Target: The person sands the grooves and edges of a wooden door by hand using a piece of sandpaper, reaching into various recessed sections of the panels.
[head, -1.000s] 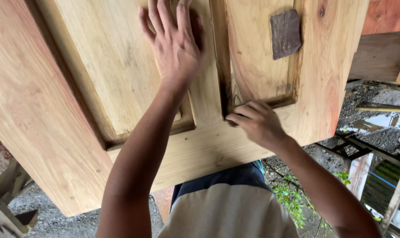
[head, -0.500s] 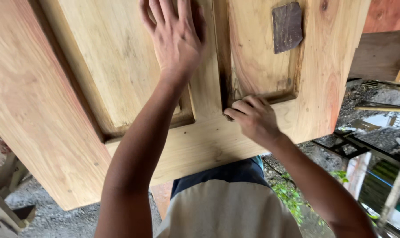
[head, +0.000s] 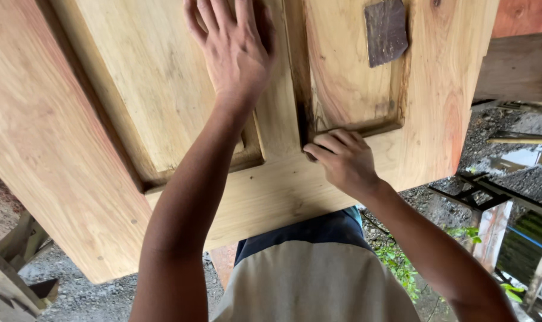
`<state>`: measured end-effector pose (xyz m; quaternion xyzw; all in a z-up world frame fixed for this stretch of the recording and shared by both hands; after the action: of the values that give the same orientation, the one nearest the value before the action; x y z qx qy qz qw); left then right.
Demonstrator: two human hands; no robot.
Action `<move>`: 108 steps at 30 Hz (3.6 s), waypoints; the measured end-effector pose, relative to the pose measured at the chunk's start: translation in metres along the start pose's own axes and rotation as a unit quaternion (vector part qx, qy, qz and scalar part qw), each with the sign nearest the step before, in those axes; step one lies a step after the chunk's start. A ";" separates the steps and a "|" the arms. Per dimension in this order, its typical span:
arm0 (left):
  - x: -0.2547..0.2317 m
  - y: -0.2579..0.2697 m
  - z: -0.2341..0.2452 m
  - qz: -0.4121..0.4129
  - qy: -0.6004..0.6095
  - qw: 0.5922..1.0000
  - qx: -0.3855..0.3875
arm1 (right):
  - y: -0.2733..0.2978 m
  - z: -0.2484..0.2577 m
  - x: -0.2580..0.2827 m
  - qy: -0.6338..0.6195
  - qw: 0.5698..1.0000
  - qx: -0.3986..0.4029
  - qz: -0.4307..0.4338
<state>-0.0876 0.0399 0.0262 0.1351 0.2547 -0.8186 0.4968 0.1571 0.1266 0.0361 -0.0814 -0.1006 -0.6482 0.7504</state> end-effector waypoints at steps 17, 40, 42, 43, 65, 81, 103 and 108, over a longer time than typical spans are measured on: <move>-0.006 -0.005 0.002 -0.015 0.023 0.999 -0.027 | 0.000 0.028 0.014 0.033 0.994 -0.103 -0.002; -0.009 0.000 0.008 -0.022 0.016 0.999 -0.037 | -0.005 0.022 0.048 0.080 0.992 -0.082 0.054; -0.006 -0.003 -0.001 -0.014 0.003 1.000 -0.021 | 0.023 0.029 -0.001 0.102 0.989 -0.108 0.023; 0.000 0.000 -0.006 0.004 -0.012 1.000 -0.008 | 0.039 0.035 -0.027 0.122 0.984 -0.128 0.002; -0.009 0.000 0.002 -0.002 0.027 1.000 0.007 | 0.050 -0.020 -0.018 -0.255 0.962 -0.059 -0.078; -0.120 0.096 0.040 -0.086 0.382 0.914 0.106 | 0.094 0.008 -0.073 -0.159 0.894 -0.211 -0.361; -0.223 0.184 -0.093 -0.350 0.029 0.913 0.206 | 0.202 -0.012 -0.293 0.153 0.821 -0.230 -0.500; -0.217 0.160 -0.077 -0.277 0.065 0.903 0.321 | 0.200 -0.001 -0.291 0.200 0.802 -0.204 -0.525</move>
<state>0.1530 0.1844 0.0196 0.2642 0.0376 -0.9500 0.1622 0.3144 0.4341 -0.0375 -0.0356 0.1592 -0.9503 0.2652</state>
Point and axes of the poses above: each hand's wrist, its own y-axis away from the middle knuckle, its own z-axis out of the back of the hand, x = y × z, the point moved 10 cm from there along -y, towards the middle knuckle, and after that the axes turned 1 degree about -x, right-handed, at the moved point
